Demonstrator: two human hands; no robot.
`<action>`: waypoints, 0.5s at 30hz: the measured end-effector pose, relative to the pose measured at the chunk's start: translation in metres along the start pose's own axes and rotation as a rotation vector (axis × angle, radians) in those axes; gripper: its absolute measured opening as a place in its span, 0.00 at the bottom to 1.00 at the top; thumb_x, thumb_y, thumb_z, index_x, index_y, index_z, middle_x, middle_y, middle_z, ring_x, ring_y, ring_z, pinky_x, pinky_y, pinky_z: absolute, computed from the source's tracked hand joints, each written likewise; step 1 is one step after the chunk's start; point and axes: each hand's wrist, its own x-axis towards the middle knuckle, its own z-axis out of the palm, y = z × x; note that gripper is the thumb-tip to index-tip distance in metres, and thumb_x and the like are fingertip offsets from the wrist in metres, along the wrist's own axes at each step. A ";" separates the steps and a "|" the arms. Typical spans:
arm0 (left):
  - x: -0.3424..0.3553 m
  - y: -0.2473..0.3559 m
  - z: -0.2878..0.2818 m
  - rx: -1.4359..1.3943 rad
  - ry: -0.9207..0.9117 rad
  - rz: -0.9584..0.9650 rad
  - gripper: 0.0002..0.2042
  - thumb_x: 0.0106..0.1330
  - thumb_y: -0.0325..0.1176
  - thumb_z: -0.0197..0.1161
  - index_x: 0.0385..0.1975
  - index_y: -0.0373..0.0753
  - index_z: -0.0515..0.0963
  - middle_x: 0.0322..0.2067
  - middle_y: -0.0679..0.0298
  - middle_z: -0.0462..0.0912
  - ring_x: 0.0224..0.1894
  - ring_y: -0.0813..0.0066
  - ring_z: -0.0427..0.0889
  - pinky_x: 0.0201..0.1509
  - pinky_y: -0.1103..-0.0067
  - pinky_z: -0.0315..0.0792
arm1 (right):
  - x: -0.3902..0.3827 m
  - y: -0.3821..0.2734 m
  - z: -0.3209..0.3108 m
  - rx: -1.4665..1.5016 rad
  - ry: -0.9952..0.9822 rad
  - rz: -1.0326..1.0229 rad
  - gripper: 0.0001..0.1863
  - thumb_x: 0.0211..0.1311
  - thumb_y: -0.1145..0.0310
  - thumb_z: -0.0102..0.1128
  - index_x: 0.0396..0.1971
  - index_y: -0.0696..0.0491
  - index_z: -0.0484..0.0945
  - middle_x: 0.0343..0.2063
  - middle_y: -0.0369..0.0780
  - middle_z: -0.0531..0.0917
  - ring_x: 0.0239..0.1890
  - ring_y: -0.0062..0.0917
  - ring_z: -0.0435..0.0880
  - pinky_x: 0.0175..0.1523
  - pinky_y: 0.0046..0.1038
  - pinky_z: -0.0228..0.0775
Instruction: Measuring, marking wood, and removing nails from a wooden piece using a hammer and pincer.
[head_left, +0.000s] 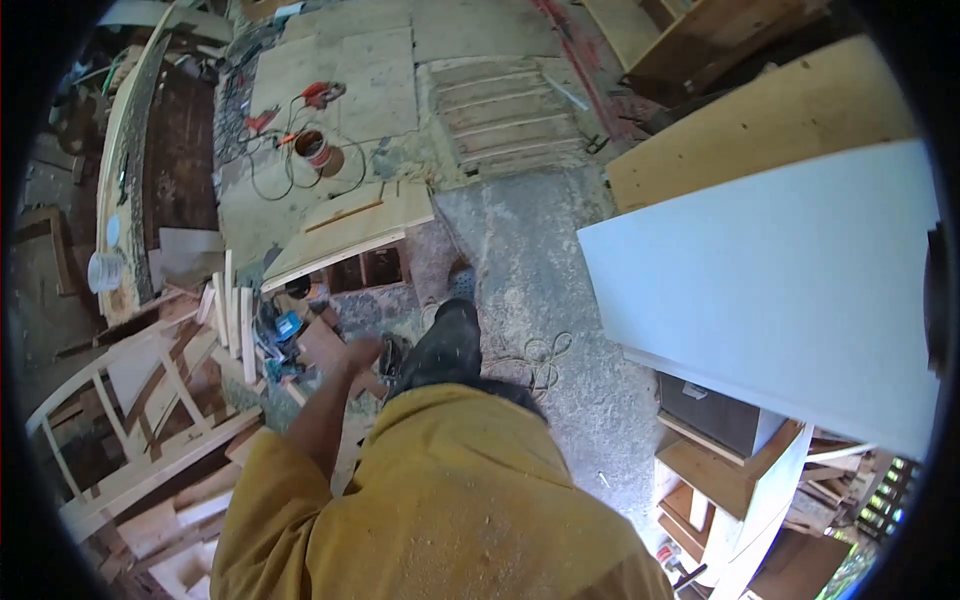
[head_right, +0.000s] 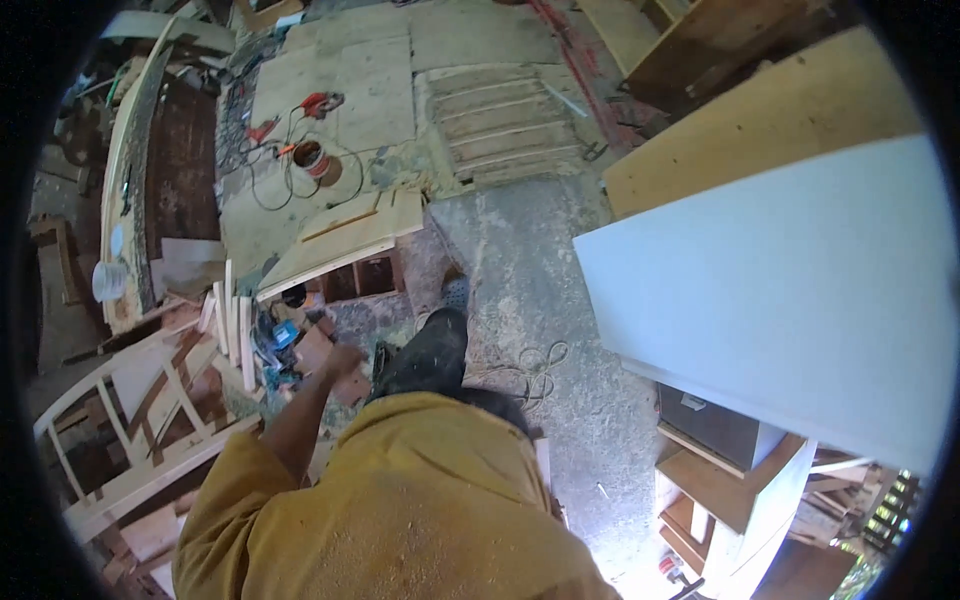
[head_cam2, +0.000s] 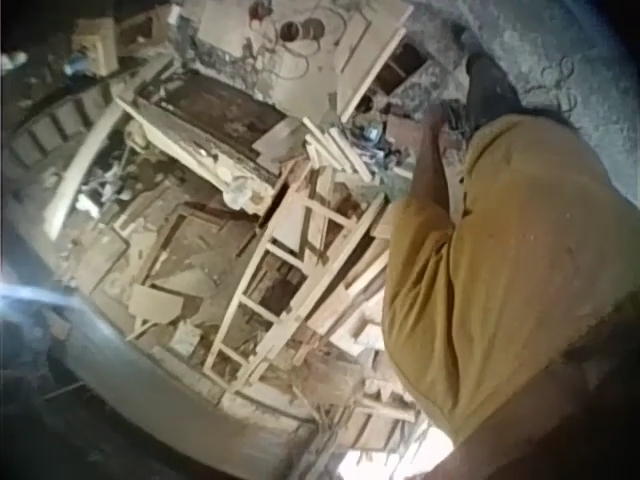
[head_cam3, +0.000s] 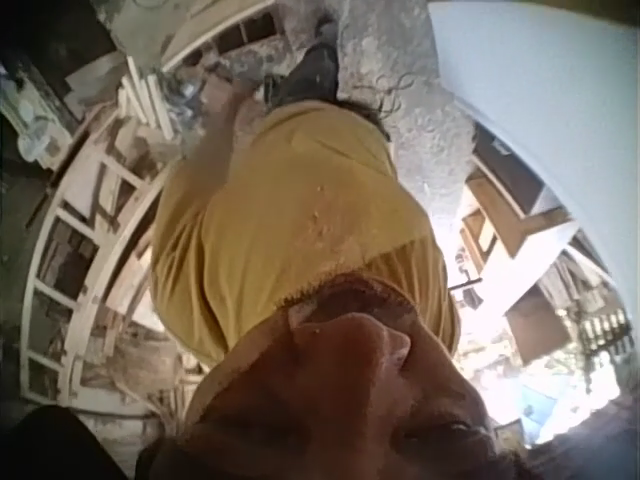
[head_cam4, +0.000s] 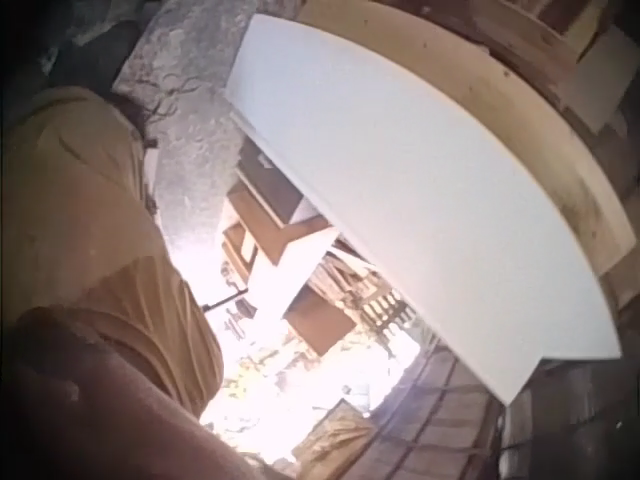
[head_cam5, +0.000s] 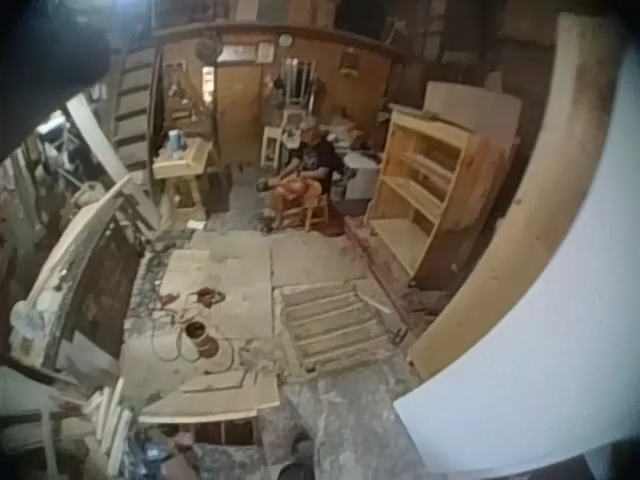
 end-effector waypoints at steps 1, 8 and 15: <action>0.042 0.017 -0.061 0.041 0.041 -0.009 0.09 0.57 0.37 0.53 0.24 0.38 0.73 0.27 0.52 0.78 0.36 0.49 0.78 0.38 0.65 0.72 | 0.003 -0.017 -0.013 -0.016 0.000 -0.005 0.17 0.63 0.65 0.44 0.51 0.49 0.72 0.40 0.49 0.79 0.36 0.39 0.81 0.34 0.41 0.73; 0.130 0.044 -0.308 -1.158 0.656 -0.343 0.09 0.62 0.34 0.58 0.34 0.34 0.76 0.28 0.66 0.78 0.33 0.79 0.74 0.41 0.80 0.69 | 0.084 -0.196 -0.157 -0.241 0.001 -0.198 0.18 0.63 0.65 0.44 0.52 0.49 0.72 0.41 0.48 0.79 0.37 0.39 0.81 0.36 0.39 0.73; 0.048 -0.020 -0.131 -0.756 1.033 -1.074 0.12 0.60 0.36 0.56 0.29 0.31 0.78 0.30 0.55 0.78 0.34 0.64 0.77 0.38 0.72 0.70 | 0.218 -0.427 -0.311 -0.619 -0.067 -0.444 0.18 0.63 0.65 0.44 0.53 0.49 0.71 0.42 0.48 0.79 0.38 0.39 0.81 0.37 0.38 0.72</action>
